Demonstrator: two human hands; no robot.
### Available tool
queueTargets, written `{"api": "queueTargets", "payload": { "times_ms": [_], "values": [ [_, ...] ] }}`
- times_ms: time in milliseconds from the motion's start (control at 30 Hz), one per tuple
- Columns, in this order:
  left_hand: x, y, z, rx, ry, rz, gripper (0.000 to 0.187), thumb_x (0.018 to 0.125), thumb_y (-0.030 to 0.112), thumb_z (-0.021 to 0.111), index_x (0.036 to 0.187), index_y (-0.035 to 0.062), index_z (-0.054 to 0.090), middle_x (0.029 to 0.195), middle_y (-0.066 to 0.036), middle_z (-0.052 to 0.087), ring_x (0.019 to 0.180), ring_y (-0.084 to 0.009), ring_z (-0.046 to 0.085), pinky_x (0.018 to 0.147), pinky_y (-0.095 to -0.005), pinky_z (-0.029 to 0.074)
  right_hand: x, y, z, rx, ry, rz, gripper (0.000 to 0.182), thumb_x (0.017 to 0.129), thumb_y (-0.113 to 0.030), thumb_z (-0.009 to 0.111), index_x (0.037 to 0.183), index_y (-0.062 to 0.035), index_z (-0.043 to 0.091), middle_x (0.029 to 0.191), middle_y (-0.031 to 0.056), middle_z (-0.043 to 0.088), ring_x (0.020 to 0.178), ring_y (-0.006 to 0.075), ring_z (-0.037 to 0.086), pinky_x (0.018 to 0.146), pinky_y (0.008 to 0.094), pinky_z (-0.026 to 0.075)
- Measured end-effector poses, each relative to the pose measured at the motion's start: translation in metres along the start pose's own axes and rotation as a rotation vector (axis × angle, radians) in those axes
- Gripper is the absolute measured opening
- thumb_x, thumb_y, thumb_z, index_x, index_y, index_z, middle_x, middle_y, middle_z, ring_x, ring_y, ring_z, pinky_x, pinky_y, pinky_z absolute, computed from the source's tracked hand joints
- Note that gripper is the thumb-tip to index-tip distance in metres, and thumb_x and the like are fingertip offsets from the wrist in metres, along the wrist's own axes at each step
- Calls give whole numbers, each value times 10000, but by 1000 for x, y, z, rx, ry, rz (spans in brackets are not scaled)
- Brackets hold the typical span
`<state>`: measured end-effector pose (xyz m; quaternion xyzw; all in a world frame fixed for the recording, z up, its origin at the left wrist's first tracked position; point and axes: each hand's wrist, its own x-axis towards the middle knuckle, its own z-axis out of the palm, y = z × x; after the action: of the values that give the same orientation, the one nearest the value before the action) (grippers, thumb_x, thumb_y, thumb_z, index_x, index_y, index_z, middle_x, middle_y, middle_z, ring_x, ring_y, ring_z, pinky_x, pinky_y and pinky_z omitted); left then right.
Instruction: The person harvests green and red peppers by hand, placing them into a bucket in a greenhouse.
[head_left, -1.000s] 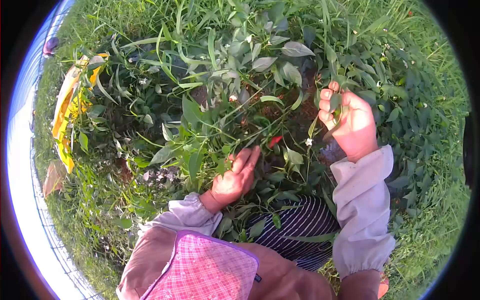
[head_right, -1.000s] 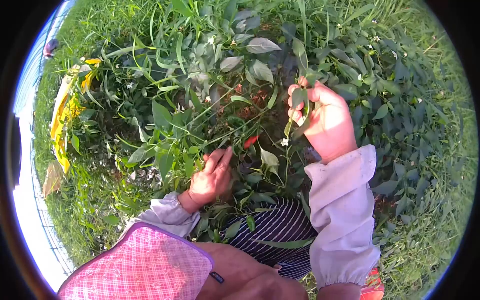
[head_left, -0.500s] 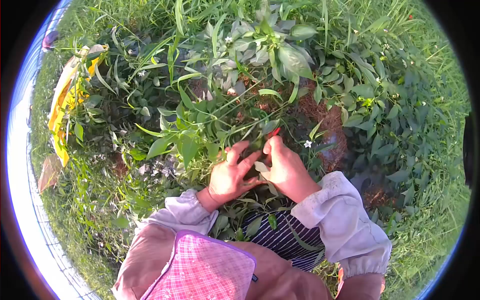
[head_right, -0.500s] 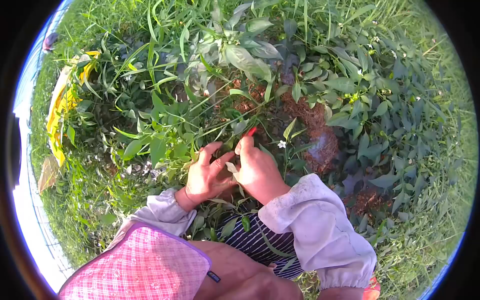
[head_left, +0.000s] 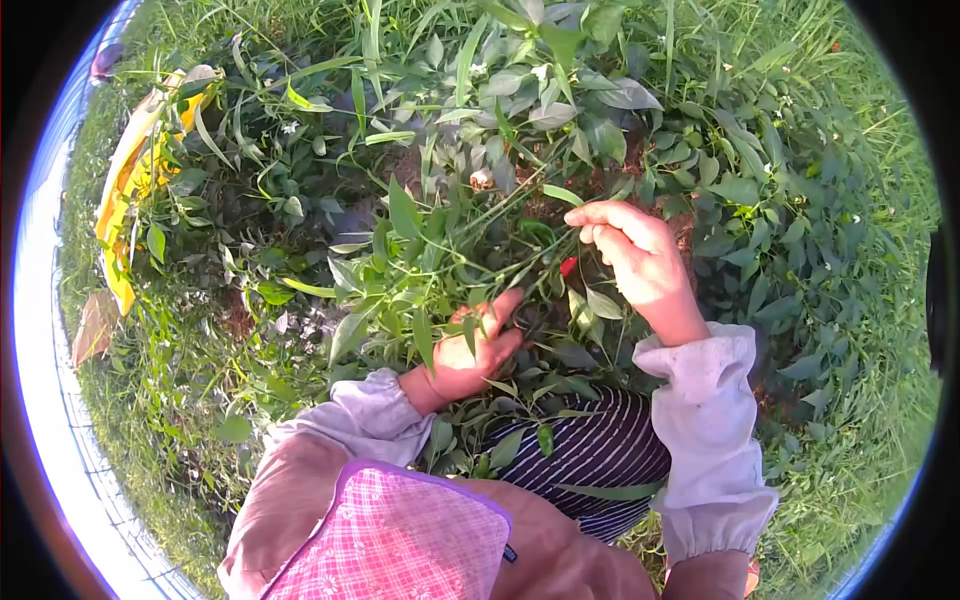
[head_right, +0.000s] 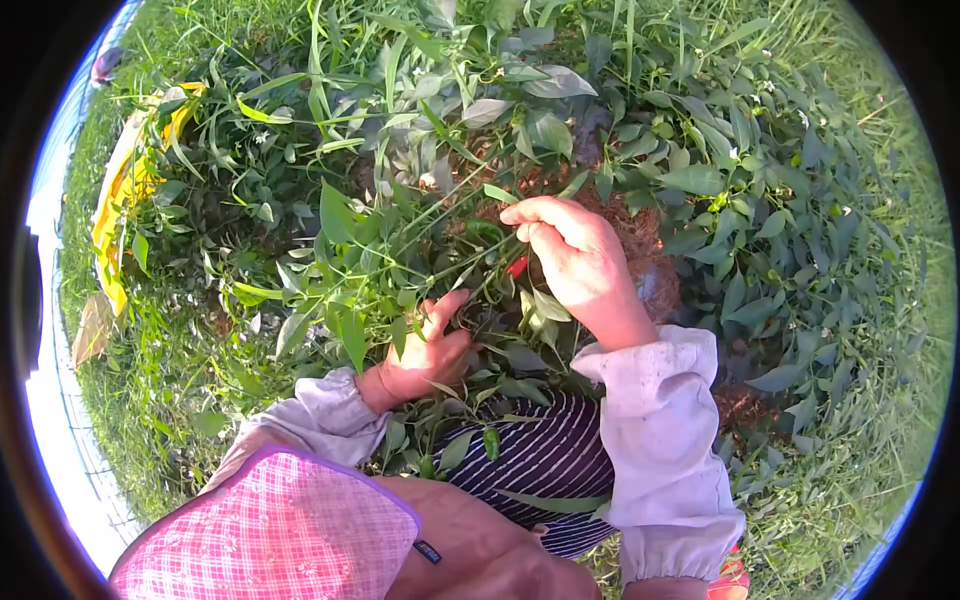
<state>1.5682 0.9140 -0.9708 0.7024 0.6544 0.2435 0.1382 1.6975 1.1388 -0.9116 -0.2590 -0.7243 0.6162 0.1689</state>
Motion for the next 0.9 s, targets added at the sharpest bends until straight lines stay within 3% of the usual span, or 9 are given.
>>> {"api": "queueTargets", "payload": {
  "times_ms": [133, 333, 467, 533, 600, 633, 767, 800, 900],
  "values": [
    [-3, 6, 1, -3, -78, -41, 169, 816, 149, 584, 956, 75, 642, 1335, -198, 468, 949, -329, 533, 784, -408, 451, 42, -13, 20, -901, -244, -79, 344, 785, -129, 642, 1121, -55, 650, 1053, 132, 645, 1047, 308, 603, 930, 385, 471],
    [-4, 8, 2, 31, -109, 3, 234, 764, 141, 650, 979, 50, 640, 1342, -214, 440, 1012, -318, 555, 787, -378, 485, 68, -6, 45, -937, -394, -59, 369, 718, -85, 636, 1083, -41, 651, 1098, 148, 618, 1118, 293, 563, 979, 392, 432],
    [-17, -5, 26, -144, -60, -20, 341, 835, 186, 581, 1154, 70, 548, 1363, -215, 434, 1009, -296, 564, 824, -369, 491, 55, -20, 58, -1267, -326, -319, 315, 698, -125, 696, 996, -31, 649, 945, 106, 652, 977, 301, 625, 845, 414, 498],
    [-14, -8, 28, 61, -61, 208, 287, 750, 123, 624, 1023, 36, 616, 1268, -262, 479, 925, -372, 582, 749, -438, 504, 49, -7, 54, -1214, -239, -361, 314, 676, -165, 732, 948, -37, 642, 870, 88, 650, 885, 303, 639, 770, 425, 510],
    [-26, -18, 56, -75, -255, 43, 316, 785, 114, 620, 1087, 29, 592, 1285, -260, 473, 981, -372, 581, 788, -443, 503, 44, 3, 41, -1133, -434, -157, 324, 669, -173, 739, 941, -38, 624, 844, 107, 633, 847, 316, 629, 748, 429, 504],
    [-18, -11, 45, -120, -318, -13, 325, 796, 112, 619, 1108, 27, 584, 1290, -259, 472, 1000, -372, 581, 801, -445, 502, 41, 9, 36, -1021, -376, -299, 321, 670, -176, 741, 929, -38, 612, 836, 112, 627, 836, 324, 625, 745, 432, 504],
    [-12, 31, -9, -702, -80, -214, 775, 755, 117, 704, 1440, 85, 344, 1527, -210, 231, 1363, -348, 360, 1105, -428, 324, 30, 6, 41, -909, -195, -406, 339, 686, -168, 725, 925, -8, 545, 836, 142, 612, 840, 343, 617, 743, 422, 509],
    [10, 56, -66, -657, -163, -323, 576, 817, 81, 654, 1354, 47, 448, 1474, -211, 345, 1355, -329, 376, 1093, -441, 347, 26, -10, 50, -1067, -160, -204, 328, 697, -170, 703, 926, -10, 532, 790, 127, 598, 812, 327, 617, 728, 407, 510],
    [6, 54, -103, -1257, 61, -281, 256, 873, -29, 542, 1128, -28, 559, 1222, -210, 574, 1149, -305, 570, 1004, -431, 449, 9, 8, 64, -1237, 58, -346, 75, 778, -138, 578, 815, -84, 544, 729, 58, 597, 686, 180, 637, 571, 302, 515]
  ]
}}
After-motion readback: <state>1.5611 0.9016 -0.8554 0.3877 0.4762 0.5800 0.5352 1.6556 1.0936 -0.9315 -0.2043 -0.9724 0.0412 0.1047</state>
